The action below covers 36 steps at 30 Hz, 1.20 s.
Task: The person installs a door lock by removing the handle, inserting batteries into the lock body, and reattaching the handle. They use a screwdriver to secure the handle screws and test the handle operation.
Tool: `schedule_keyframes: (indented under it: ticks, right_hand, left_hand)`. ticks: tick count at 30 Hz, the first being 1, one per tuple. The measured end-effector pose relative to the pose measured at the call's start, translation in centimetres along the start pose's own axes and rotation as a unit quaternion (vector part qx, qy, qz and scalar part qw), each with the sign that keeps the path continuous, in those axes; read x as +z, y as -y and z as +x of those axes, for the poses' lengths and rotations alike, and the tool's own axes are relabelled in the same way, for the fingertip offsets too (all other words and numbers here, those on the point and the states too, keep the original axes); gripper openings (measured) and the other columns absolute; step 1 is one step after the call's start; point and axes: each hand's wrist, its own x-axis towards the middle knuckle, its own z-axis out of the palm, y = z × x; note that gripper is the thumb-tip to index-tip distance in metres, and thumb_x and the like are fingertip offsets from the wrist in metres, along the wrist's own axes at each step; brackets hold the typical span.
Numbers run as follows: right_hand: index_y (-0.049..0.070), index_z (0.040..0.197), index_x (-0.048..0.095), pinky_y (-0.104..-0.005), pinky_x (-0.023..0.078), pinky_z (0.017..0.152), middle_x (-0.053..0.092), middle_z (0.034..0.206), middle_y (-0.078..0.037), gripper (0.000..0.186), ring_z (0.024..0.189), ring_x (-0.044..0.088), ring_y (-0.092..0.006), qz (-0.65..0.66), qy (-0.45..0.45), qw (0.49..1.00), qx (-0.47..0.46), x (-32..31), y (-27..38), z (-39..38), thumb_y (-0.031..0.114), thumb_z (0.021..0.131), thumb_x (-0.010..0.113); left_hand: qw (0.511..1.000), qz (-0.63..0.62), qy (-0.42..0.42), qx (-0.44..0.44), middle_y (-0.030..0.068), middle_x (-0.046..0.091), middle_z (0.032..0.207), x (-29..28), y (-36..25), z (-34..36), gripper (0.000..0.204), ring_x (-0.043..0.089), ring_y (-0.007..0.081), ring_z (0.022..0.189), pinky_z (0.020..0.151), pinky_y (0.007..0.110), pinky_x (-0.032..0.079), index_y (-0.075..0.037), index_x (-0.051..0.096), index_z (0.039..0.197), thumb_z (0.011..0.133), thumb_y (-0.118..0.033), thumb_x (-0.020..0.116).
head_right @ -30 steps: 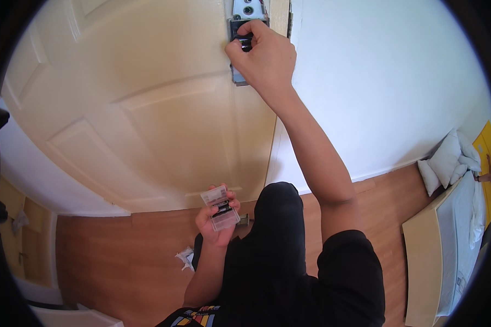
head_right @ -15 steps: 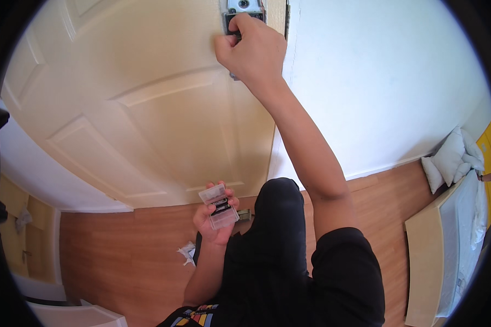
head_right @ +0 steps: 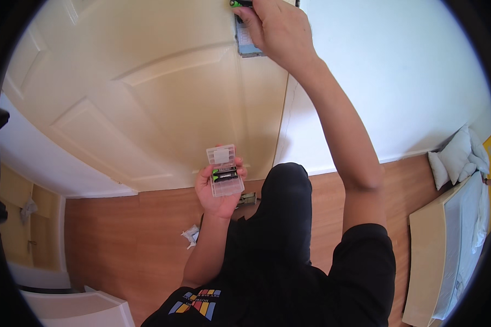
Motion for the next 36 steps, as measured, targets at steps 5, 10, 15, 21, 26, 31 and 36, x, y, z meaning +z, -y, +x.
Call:
schedule_keyframes:
  ticks: [5, 10, 15, 21, 26, 31, 36]
  right_hand:
    - [0.007, 0.115, 0.071, -0.0259, 0.044, 0.054, 0.065, 0.071, -0.004, 0.023, 0.054, 0.052, -0.0098, 0.070, 0.205, 0.975, 0.056, -3.2, 8.2, -5.0, 0.008, 0.093, 0.075]
    - [0.009, 0.106, 0.071, -0.0396, 0.054, 0.058, 0.070, 0.077, -0.010, 0.019, 0.066, 0.070, -0.0304, 0.159, 0.410, 0.889, 0.126, -4.1, 14.2, -14.3, 0.013, 0.088, 0.076]
    - [0.011, 0.103, 0.072, -0.0428, 0.055, 0.063, 0.070, 0.078, -0.011, 0.017, 0.071, 0.071, -0.0312, 0.099, 0.490, 0.857, 0.125, -3.1, 14.3, -17.9, 0.019, 0.088, 0.073]
    - [0.013, 0.088, 0.073, -0.0434, 0.057, 0.064, 0.070, 0.076, -0.010, 0.008, 0.075, 0.072, -0.0306, 0.113, 0.471, 0.872, 0.076, -2.8, 13.9, -17.8, 0.020, 0.082, 0.075]
    - [0.010, 0.096, 0.078, -0.0387, 0.051, 0.055, 0.060, 0.062, -0.009, 0.018, 0.056, 0.063, -0.0248, 0.157, 0.292, 0.929, 0.166, -3.7, 12.7, -13.1, 0.025, 0.086, 0.080]
    - [0.003, 0.104, 0.077, -0.0261, 0.032, 0.049, 0.038, 0.053, 0.006, 0.024, 0.051, 0.035, -0.0055, 0.043, -0.095, 0.920, 0.379, -1.8, 6.6, -6.4, 0.019, 0.088, 0.084]
    - [0.000, 0.103, 0.077, -0.0277, 0.037, 0.051, 0.048, 0.052, 0.003, 0.027, 0.049, 0.044, -0.0076, 0.008, -0.250, 0.899, 0.359, 4.5, 2.4, -4.1, 0.021, 0.088, 0.083]
  left_hand:
    - [0.997, -0.009, 0.082, -0.008, 0.0152, 0.061, 0.136, 0.3, -0.2, 0.6, 0.052, 0.055, 0.0303, 0.109, 0.097, 0.042, 0.049, -0.007, 0.059, 0.139, 0.089, -0.023, 0.059]
    - [1.000, 0.016, -0.002, 0.024, 0.0114, 0.060, 0.135, -0.1, 0.0, 0.1, 0.049, 0.053, 0.0279, 0.107, 0.100, 0.042, 0.048, -0.008, 0.061, 0.134, 0.087, -0.022, 0.055]
    - [1.000, 0.005, 0.001, 0.014, 0.0105, 0.061, 0.134, -1.6, 0.5, 0.1, 0.049, 0.054, 0.0277, 0.107, 0.102, 0.043, 0.048, -0.009, 0.062, 0.133, 0.087, -0.023, 0.056]
    - [0.997, 0.022, -0.064, 0.049, 0.0173, 0.063, 0.129, -2.0, 0.7, -0.5, 0.054, 0.058, 0.0307, 0.109, 0.099, 0.042, 0.051, -0.002, 0.059, 0.135, 0.085, -0.021, 0.059]
    - [0.995, -0.001, -0.081, 0.052, 0.0168, 0.065, 0.127, -1.6, -0.1, -1.2, 0.053, 0.058, 0.0290, 0.107, 0.094, 0.041, 0.050, -0.003, 0.059, 0.135, 0.083, -0.016, 0.062]
    - [0.997, -0.030, -0.041, 0.051, 0.0163, 0.062, 0.124, -2.7, -0.4, -1.5, 0.050, 0.056, 0.0277, 0.104, 0.090, 0.038, 0.049, -0.003, 0.061, 0.132, 0.084, -0.017, 0.064]
    - [0.994, -0.004, -0.090, 0.055, 0.0145, 0.059, 0.121, -2.7, -0.7, -1.6, 0.049, 0.056, 0.0277, 0.103, 0.089, 0.038, 0.048, -0.003, 0.061, 0.130, 0.085, -0.019, 0.065]
